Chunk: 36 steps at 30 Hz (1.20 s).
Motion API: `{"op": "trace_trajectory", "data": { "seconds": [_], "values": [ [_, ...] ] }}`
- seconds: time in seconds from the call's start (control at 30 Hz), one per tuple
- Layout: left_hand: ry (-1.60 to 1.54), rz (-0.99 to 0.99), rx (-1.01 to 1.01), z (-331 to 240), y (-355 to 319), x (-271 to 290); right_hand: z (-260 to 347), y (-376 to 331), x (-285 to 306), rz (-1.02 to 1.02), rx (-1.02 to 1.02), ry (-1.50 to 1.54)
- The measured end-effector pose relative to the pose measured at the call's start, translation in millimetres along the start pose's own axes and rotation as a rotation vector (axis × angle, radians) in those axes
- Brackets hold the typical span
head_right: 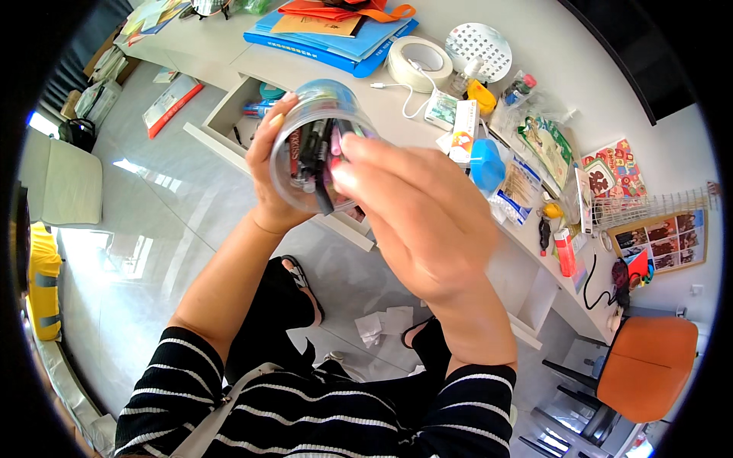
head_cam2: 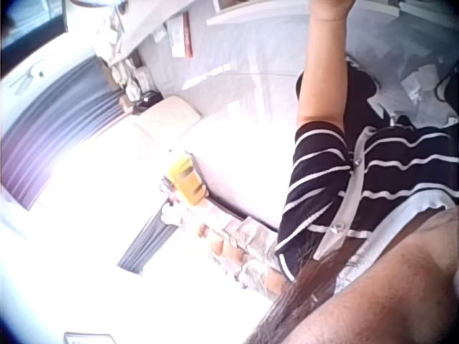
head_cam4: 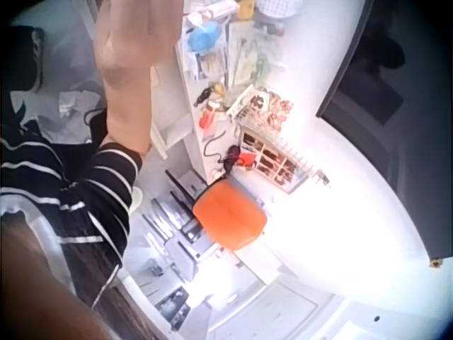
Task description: The person wipes the inside of a desk drawer with a brown cloth, picks up a small black container, and then organizes cotton swabs, a blue plastic tub, and several pens into the drawer.
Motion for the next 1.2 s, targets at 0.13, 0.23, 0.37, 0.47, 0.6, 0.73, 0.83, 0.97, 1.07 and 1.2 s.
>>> {"op": "trace_trajectory", "data": {
  "seconds": [0.13, 0.23, 0.37, 0.47, 0.6, 0.73, 0.83, 0.97, 1.07, 1.2],
  "values": [
    [0.025, 0.037, 0.110, 0.1, -12.9, -5.9, -9.5, -11.1, -19.0, 0.106, -0.089, -0.203],
    [0.081, 0.069, 0.183, 5.5, -16.9, -5.9, -18.5, -19.7, -21.8, 0.100, -0.151, -0.221],
    [0.179, 0.182, 0.578, -1.1, -16.6, -1.2, -31.2, -27.0, -18.0, 0.070, -0.220, -0.204],
    [0.218, 0.255, 0.807, -1.7, -13.0, -0.4, -45.4, -32.6, -22.2, 0.101, -0.378, -0.156],
    [0.181, 0.279, 0.831, -1.9, -16.8, -4.9, -63.6, -39.6, -36.9, 0.185, -0.414, -0.116],
    [0.215, 0.318, 0.799, -2.8, -18.0, -6.4, -81.8, -48.2, -54.7, 0.211, -0.473, -0.071],
    [0.232, 0.334, 0.799, -1.5, -18.8, -4.3, -87.6, -51.2, -58.7, 0.209, -0.513, -0.102],
    [0.299, 0.403, 0.707, -0.5, -23.3, -2.3, -80.3, -46.2, -53.9, 0.315, -0.678, -0.065],
    [0.230, 0.433, 0.545, 4.0, -28.2, 2.9, -77.7, -57.7, -61.4, 0.441, -0.715, -0.144],
    [0.201, 0.427, 0.634, 0.6, -27.5, 0.5, -87.3, -72.7, -53.6, 0.144, -0.796, 0.142]
  ]
}}
Point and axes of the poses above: each hand's wrist, its own y-axis towards the middle knuckle, its own x-axis out of the back of the hand, z = x × y, the point moved 1 cm from there along y, towards the middle knuckle, and after that the axes turned 12 degrees about -z, right-handed, at the moved point
